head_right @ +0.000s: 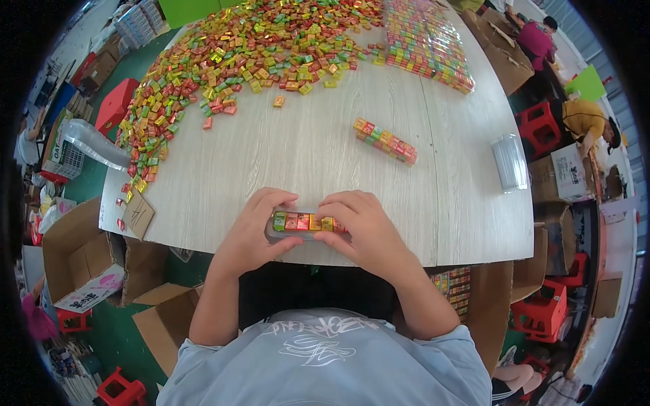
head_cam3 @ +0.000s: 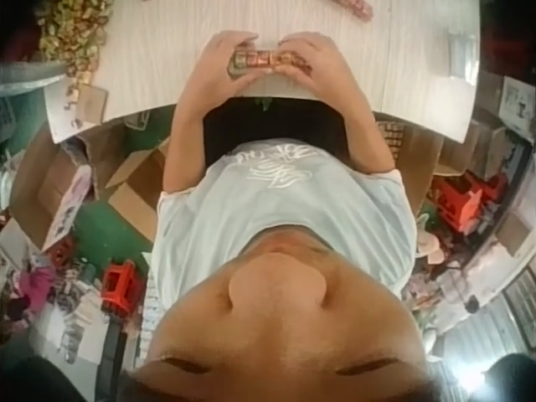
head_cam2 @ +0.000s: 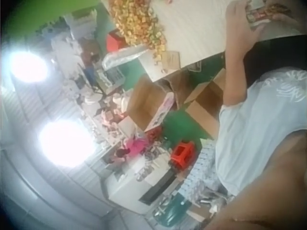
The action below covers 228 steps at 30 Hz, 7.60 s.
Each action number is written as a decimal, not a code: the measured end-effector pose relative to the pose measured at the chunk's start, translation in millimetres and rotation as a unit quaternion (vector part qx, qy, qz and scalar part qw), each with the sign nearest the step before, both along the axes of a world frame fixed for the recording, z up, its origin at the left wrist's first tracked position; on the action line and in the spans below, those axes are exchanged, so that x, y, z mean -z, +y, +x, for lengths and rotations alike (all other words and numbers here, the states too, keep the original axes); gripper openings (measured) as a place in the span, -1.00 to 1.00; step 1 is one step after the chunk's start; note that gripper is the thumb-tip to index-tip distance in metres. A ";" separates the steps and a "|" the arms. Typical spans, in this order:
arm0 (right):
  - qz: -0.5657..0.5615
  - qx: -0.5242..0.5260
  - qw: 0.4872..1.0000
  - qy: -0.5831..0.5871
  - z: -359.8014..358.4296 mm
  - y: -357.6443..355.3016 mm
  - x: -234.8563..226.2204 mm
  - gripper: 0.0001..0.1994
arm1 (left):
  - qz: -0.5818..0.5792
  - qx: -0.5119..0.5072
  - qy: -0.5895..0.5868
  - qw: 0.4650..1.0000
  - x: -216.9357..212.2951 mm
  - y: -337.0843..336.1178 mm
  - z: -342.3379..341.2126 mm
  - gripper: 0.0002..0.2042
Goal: Sorting and arranging small colorful toy pieces into organized rows on a table.
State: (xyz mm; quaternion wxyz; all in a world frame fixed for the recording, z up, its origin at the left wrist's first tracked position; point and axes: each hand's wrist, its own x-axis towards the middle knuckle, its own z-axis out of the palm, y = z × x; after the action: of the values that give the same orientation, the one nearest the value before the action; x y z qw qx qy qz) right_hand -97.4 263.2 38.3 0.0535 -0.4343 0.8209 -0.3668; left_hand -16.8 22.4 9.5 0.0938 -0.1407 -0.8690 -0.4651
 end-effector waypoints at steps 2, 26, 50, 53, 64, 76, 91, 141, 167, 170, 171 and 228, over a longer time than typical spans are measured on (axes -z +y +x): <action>0.012 -0.011 1.000 0.015 -0.9 3.8 -0.4 -0.63 | 0.002 -0.004 0.001 1.000 1.3 0.5 -0.3 -0.32; 0.117 -0.034 0.993 0.012 -1.6 1.0 -17.7 -0.65 | 0.086 0.022 0.056 0.994 17.1 3.5 2.4 -0.43; 0.108 -0.032 0.988 0.107 8.2 -8.6 -23.0 -0.61 | 0.048 -0.021 0.181 0.982 19.4 7.3 4.8 -0.61; 0.105 -0.037 0.987 0.118 10.1 -8.4 -22.8 -0.60 | 0.045 -0.018 0.187 0.981 17.4 6.8 7.1 -0.62; 0.084 -0.017 0.993 0.085 -1.2 2.1 0.7 -0.45 | 0.014 -0.027 0.204 0.978 22.0 9.1 5.6 -0.65; 0.099 -0.022 0.993 0.065 9.4 -9.2 -22.8 -0.65 | 0.030 -0.023 0.231 0.972 24.1 7.3 5.4 -0.80; 0.103 -0.047 0.991 0.070 -5.1 -5.1 -18.8 -0.57 | -0.052 -0.009 0.338 0.940 22.9 8.9 9.6 -0.90; 0.112 0.194 0.963 0.148 -120.5 40.0 9.8 -0.72 | -0.137 -0.131 0.122 0.974 18.1 7.0 10.9 -0.49; 0.098 0.152 0.940 0.290 -119.5 46.5 1.2 -0.79 | -0.036 -0.207 0.072 0.975 -0.6 -40.6 -4.4 -0.64; 0.094 0.096 0.951 0.278 -114.5 11.8 -18.5 -0.79 | -0.125 -0.256 0.073 0.956 -20.1 -88.8 -30.9 -0.66; 0.083 0.097 0.953 0.276 -112.0 -5.4 -22.8 -0.79 | -0.135 -0.257 0.075 0.954 -26.3 -104.5 -42.6 -0.66; 0.078 -0.037 0.968 0.235 -202.6 -220.2 38.0 -0.72 | -0.247 -0.097 0.040 0.963 -5.4 -179.8 -113.5 -0.81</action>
State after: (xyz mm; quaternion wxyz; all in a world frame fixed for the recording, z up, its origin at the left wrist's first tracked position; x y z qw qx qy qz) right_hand -300.0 43.0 0.3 -0.0936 -0.5333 0.8197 -0.1869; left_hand -130.3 -157.4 14.9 0.1356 -0.0931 -0.9619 -0.2182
